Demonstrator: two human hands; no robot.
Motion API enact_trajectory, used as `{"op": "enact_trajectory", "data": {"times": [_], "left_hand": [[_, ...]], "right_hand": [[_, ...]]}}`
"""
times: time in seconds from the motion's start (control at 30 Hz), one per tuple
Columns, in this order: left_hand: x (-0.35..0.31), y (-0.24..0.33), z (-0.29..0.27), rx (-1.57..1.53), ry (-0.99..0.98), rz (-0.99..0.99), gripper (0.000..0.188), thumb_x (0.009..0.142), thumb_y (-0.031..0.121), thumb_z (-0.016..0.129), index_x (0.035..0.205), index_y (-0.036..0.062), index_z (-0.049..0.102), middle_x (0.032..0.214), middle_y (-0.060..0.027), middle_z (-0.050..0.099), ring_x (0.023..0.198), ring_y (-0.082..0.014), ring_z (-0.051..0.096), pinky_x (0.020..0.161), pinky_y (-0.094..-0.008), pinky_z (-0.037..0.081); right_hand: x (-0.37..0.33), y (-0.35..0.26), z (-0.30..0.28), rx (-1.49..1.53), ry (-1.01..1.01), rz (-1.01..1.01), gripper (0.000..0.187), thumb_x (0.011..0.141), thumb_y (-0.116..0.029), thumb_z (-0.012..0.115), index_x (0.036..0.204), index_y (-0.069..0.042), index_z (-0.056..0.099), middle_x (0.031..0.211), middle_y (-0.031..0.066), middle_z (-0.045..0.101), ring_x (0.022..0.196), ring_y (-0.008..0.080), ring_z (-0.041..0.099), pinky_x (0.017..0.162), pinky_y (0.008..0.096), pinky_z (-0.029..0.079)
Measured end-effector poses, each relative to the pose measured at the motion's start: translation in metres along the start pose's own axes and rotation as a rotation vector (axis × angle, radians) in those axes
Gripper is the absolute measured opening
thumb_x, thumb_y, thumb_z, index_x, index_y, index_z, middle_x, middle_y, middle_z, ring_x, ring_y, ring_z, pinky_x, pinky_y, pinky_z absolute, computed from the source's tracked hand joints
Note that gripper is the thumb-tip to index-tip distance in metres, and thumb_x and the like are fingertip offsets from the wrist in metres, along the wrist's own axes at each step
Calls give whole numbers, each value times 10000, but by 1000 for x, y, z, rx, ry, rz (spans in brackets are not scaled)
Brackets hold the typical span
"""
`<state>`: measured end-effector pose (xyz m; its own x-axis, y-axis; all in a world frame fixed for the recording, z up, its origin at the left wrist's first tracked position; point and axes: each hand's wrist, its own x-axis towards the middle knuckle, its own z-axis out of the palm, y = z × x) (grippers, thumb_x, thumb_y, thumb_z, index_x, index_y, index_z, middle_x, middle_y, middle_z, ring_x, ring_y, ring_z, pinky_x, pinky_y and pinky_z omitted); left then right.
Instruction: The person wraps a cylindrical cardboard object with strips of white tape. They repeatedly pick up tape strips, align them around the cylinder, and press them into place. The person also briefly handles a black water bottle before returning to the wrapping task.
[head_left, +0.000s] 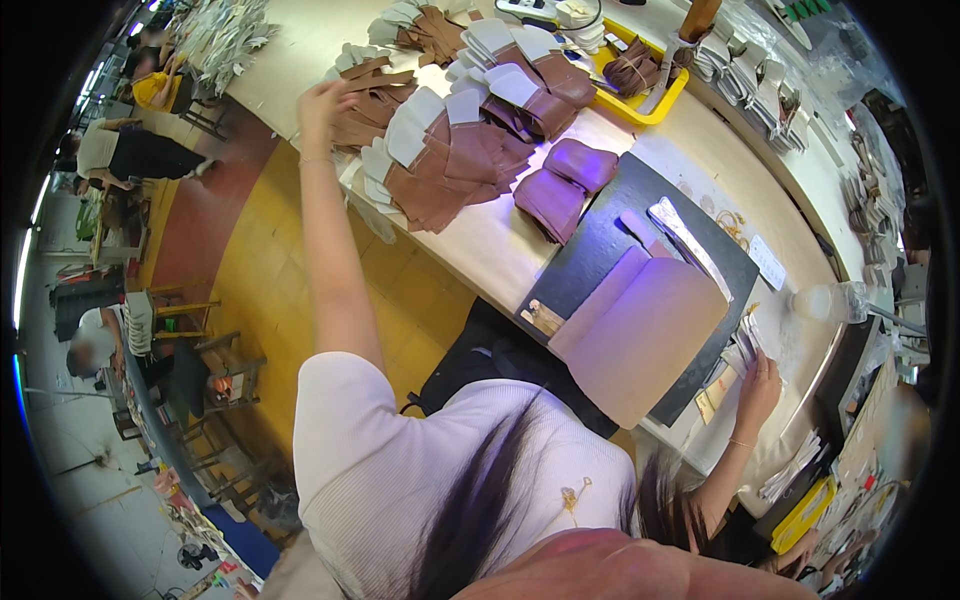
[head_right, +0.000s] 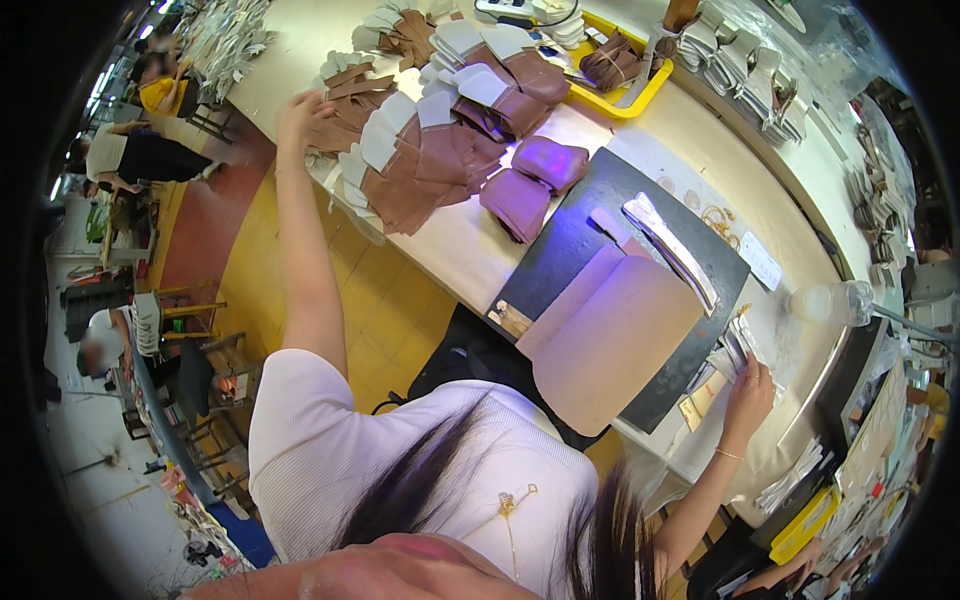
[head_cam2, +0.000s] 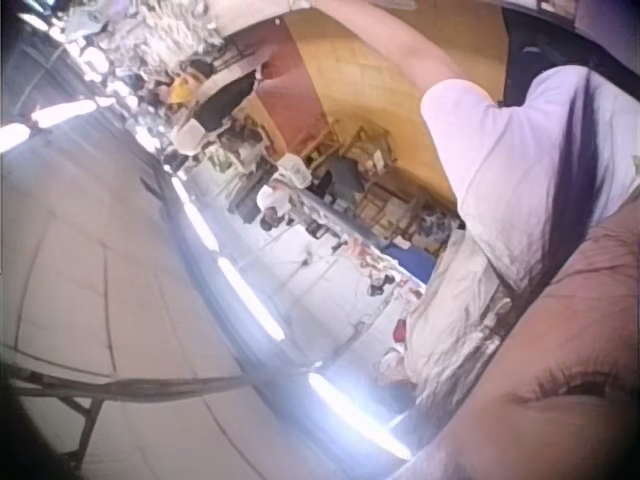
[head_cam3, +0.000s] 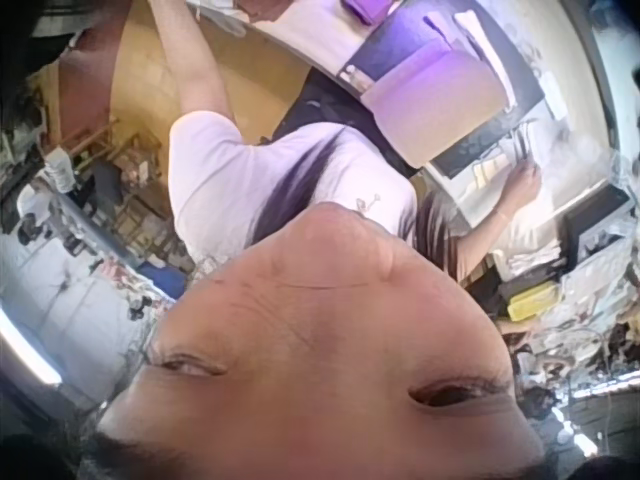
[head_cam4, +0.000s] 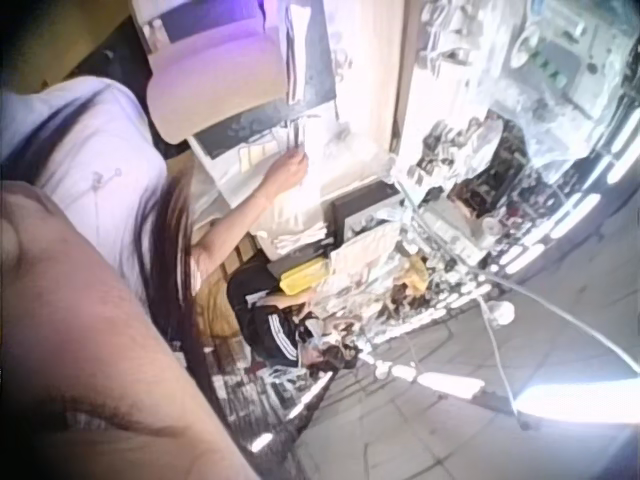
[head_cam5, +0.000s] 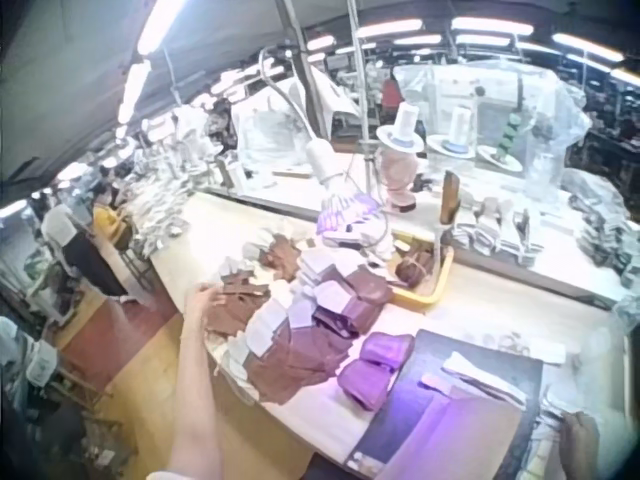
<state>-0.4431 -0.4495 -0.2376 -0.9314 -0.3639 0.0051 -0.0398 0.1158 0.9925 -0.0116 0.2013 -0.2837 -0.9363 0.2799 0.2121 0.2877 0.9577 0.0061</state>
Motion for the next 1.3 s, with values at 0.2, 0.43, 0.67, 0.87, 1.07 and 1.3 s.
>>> {"op": "enact_trajectory", "data": {"times": [0.2,0.43,0.67,0.87,1.07,1.3], "left_hand": [[141,-111,-82,524,264,30,259,743,160,722,767,-70,604,619,-100,594,518,-166,547,458,-297,438],[175,-120,-74,335,344,-35,415,691,-60,719,1061,-112,536,758,-143,660,586,-177,633,447,-249,486],[169,-49,-78,88,-25,108,263,847,113,616,1056,-46,626,960,-122,637,849,-211,618,762,-294,520],[9,111,-33,-32,-357,479,247,863,41,619,1084,-68,589,1006,-137,623,862,-201,600,777,-266,503],[-186,183,43,-464,-1098,571,178,870,15,589,1035,-45,562,1020,-185,544,784,-192,593,708,-265,526],[-337,118,145,-386,-1328,-389,187,824,-16,601,985,-36,511,856,-147,605,700,-235,679,613,-294,569]], "right_hand": [[-7,6,7,486,253,334,177,919,-25,495,1074,17,571,947,117,579,867,207,602,773,310,472],[-24,13,-12,650,418,625,184,957,-109,483,1090,11,520,851,62,545,646,99,498,639,236,451],[-21,10,-31,1172,582,754,287,924,-126,561,1150,40,499,903,60,575,733,140,616,694,262,522],[-5,-7,-48,1596,543,755,214,905,-133,597,1029,23,516,966,156,630,887,265,666,747,314,552],[3,-29,-60,1677,509,711,192,920,-159,579,1009,5,537,949,155,645,818,233,672,735,310,546],[-15,-31,-75,1613,488,640,166,920,-140,578,1007,1,578,920,135,651,710,173,641,698,283,530]]}}
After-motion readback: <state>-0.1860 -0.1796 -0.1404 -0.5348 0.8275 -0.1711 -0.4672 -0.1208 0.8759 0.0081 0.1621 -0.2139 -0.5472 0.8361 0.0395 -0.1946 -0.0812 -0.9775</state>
